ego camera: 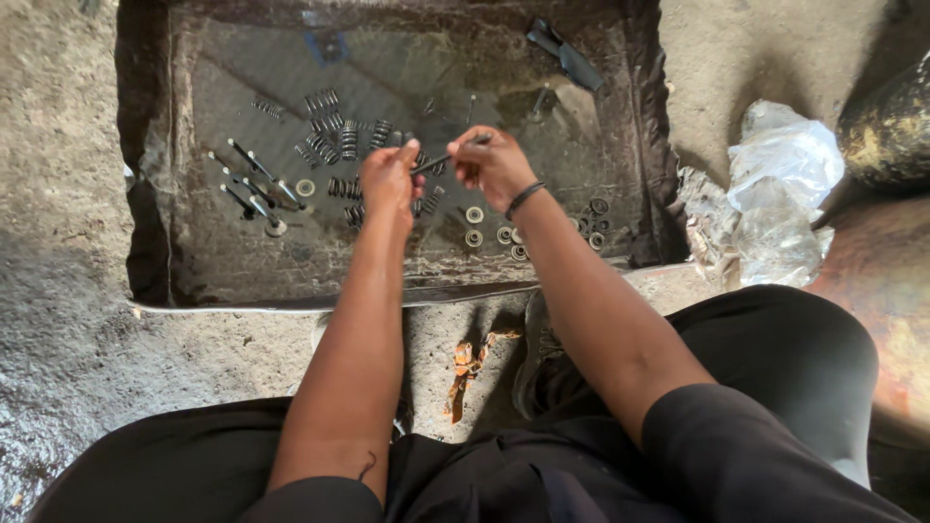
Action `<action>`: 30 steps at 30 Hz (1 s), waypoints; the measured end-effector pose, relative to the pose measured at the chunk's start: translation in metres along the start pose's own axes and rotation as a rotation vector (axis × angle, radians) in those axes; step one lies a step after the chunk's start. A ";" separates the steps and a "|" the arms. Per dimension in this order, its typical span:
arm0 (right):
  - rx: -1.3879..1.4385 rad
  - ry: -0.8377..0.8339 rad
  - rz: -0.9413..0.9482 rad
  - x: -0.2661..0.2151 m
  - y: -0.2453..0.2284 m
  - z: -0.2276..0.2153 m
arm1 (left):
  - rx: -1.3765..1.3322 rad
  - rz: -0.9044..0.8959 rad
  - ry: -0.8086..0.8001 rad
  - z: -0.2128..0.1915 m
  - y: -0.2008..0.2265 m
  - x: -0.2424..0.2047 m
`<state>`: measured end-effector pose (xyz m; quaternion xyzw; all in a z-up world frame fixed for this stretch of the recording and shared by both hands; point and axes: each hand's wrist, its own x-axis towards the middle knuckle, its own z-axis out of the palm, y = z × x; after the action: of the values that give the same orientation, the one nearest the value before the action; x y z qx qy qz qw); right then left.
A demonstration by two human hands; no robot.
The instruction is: The person sits on the floor and assembles small mechanical components by hand. They pick up metal rods, springs, and washers from a tray, insert the springs onto the rods, and attach washers to the ends. The assembled units are placed back onto the tray.
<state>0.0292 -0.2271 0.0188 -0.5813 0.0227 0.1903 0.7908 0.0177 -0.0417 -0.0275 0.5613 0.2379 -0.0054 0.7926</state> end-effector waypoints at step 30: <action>-0.364 -0.259 0.080 -0.038 0.010 0.021 | 0.079 0.028 -0.708 -0.027 0.044 -0.047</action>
<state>-0.0130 -0.2156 0.0261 -0.6839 -0.0907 0.2954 0.6609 -0.0217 -0.0139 0.0230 0.5583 -0.0594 -0.1980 0.8035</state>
